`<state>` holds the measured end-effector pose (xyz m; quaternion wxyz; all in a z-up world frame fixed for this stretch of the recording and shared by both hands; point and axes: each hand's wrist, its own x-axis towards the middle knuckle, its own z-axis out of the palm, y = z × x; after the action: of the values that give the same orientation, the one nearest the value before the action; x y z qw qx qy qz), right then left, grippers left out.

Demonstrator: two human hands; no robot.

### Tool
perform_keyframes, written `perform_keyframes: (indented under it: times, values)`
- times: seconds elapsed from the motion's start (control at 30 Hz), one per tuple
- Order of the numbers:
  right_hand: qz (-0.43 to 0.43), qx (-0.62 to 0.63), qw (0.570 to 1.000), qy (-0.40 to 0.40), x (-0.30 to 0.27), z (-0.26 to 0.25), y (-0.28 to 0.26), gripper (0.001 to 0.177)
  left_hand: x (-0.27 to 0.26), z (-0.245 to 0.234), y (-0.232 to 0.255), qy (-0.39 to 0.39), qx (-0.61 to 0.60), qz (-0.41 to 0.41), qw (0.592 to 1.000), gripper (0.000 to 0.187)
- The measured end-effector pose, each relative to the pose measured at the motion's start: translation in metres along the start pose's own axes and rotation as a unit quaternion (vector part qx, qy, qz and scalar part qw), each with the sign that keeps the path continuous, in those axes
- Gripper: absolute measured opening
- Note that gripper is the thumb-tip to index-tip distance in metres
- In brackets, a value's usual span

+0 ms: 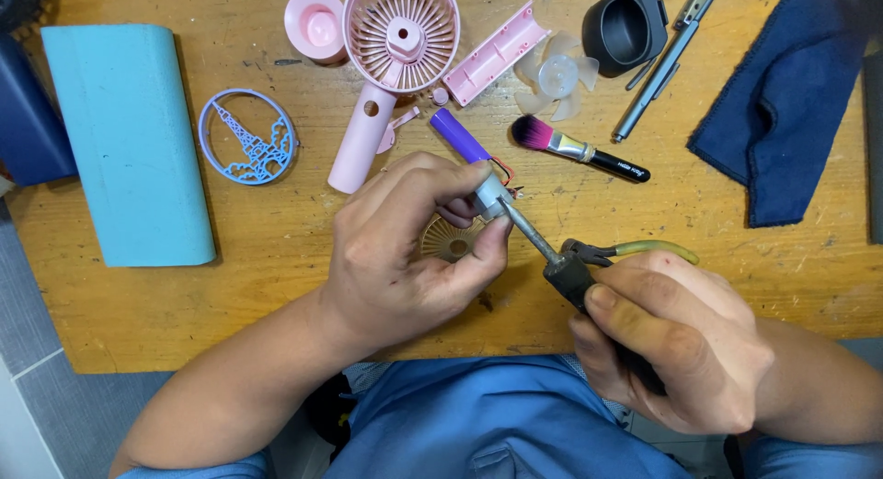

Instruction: Repairing a small portable electric fan by disassembling it, cleaning components, and soldering wires to the motor.

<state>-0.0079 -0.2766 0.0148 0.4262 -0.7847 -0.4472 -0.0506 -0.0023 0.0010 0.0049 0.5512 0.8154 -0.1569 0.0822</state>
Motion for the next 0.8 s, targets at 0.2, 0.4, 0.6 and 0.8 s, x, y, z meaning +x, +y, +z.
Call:
perform_keyframes:
  times: [0.2,0.4,0.6,0.8]
  values:
    - [0.0,-0.001,1.0,-0.004,0.007,0.003,0.0,0.02,0.001,0.001,-0.004,0.007,-0.002,0.003,1.0,0.034]
    - [0.01,0.006,1.0,0.014,0.009,0.007,-0.002,0.018,0.002,0.001,-0.004,-0.007,0.003,-0.003,1.0,0.032]
    - [0.016,0.002,1.0,0.013,0.008,0.008,-0.001,0.017,0.001,-0.001,-0.007,-0.016,0.001,-0.003,1.0,0.035]
    - [0.04,0.013,0.999,0.021,0.007,0.008,-0.002,0.017,0.002,-0.001,-0.006,-0.019,0.007,-0.003,1.0,0.033]
